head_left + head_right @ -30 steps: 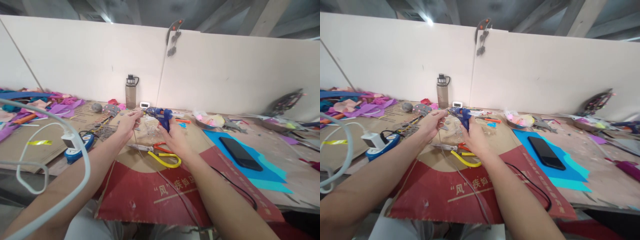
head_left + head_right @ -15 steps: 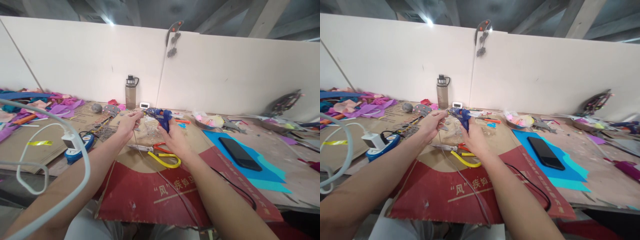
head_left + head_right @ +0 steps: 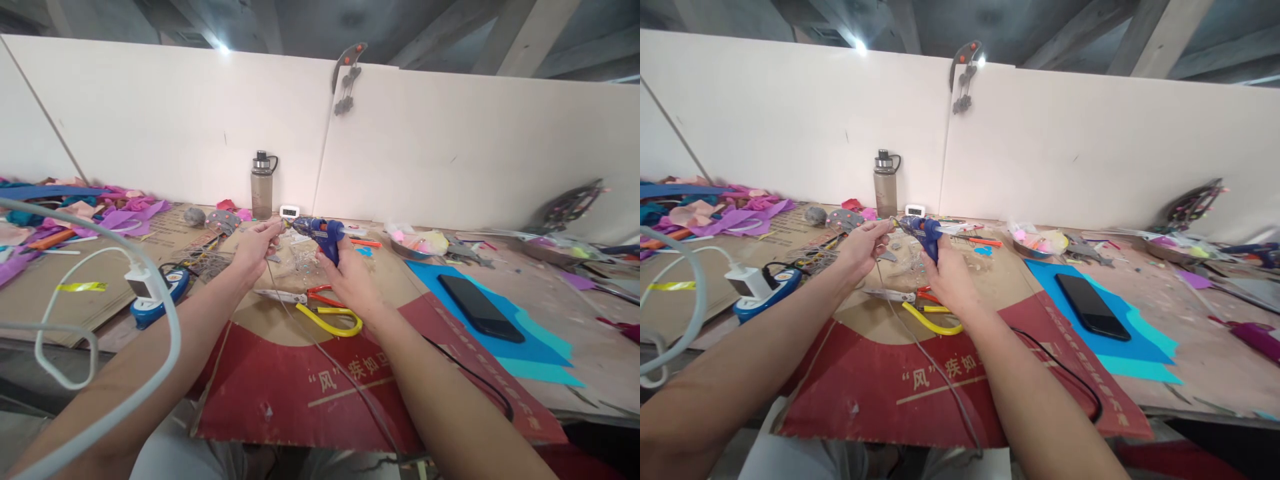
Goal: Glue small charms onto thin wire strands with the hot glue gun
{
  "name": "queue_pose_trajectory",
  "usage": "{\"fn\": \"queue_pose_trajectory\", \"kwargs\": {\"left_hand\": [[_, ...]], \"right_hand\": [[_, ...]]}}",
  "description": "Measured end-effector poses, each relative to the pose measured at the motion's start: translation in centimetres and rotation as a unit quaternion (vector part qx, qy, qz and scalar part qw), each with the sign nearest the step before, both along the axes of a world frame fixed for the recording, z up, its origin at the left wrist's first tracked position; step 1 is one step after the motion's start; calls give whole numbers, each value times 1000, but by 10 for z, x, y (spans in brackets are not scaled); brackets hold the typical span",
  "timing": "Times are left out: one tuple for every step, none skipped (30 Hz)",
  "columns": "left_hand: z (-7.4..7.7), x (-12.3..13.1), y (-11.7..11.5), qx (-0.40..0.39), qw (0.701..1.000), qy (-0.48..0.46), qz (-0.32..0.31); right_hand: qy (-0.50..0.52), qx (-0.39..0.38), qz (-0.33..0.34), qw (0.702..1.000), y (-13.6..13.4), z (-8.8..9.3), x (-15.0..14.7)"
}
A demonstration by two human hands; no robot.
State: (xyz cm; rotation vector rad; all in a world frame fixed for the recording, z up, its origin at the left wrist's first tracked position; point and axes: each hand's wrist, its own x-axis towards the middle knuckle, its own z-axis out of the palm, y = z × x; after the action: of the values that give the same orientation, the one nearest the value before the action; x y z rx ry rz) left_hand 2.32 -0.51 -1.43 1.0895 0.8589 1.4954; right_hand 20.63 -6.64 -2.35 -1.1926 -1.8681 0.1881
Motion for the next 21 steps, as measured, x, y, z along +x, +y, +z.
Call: {"fn": "queue_pose_trajectory", "kwargs": {"left_hand": [[0, 0, -1, 0, 1000, 2, -3], [0, 1, -1, 0, 1000, 4, -4], [0, 1, -1, -1, 1000, 5, -5], [1, 1, -2, -3, 1000, 7, -5], [1, 2, -2, -4, 1000, 8, -4], [0, 2, -2, -6, 1000, 10, -4], [0, 2, -2, -8, 1000, 12, -4], [0, 2, -1, -10, 1000, 13, -5], [0, 2, -1, -10, 1000, 15, -6], [0, 2, -1, -10, 1000, 16, -5], [0, 2, 0, -10, 1000, 17, -4], [-1, 2, 0, -9, 1000, 17, -1], [-1, 2, 0, -8, 1000, 17, 3], [0, 2, 0, -6, 1000, 16, 6], [0, 1, 1, -4, 1000, 16, 8], [0, 1, 1, -3, 1000, 15, 8], [0, 0, 1, -1, 1000, 14, 7], [1, 0, 1, -1, 1000, 13, 6], [1, -1, 2, 0, 1000, 12, 5], [1, -2, 2, 0, 1000, 12, 3], [1, -2, 2, 0, 1000, 10, 2]], "right_hand": [[1, 2, 0, 1000, 0, 0, 0], [2, 5, 2, 1000, 0, 0, 0], [3, 7, 4, 1000, 0, 0, 0], [2, 9, 4, 1000, 0, 0, 0], [1, 10, 4, 1000, 0, 0, 0], [-1, 9, 3, 1000, 0, 0, 0], [-2, 8, 0, 1000, 0, 1, 0], [-2, 7, -3, 1000, 0, 1, 0], [-2, 6, -5, 1000, -1, 1, 0], [-1, 6, -4, 1000, -1, 1, 0], [-1, 7, -3, 1000, -1, 1, -1], [-1, 8, -2, 1000, -1, 1, -1], [-2, 9, -1, 1000, -1, 1, -1], [-4, 10, 0, 1000, -1, 1, -1], [-4, 10, -1, 1000, -1, 1, -1], [-5, 10, -1, 1000, -1, 1, -1], [-5, 10, -2, 1000, -1, 0, -1], [-5, 9, -2, 1000, -1, 0, 0], [-4, 7, -2, 1000, 0, 0, 0], [-4, 5, -1, 1000, 0, -1, 0], [-3, 2, -1, 1000, 0, -1, 0]]}}
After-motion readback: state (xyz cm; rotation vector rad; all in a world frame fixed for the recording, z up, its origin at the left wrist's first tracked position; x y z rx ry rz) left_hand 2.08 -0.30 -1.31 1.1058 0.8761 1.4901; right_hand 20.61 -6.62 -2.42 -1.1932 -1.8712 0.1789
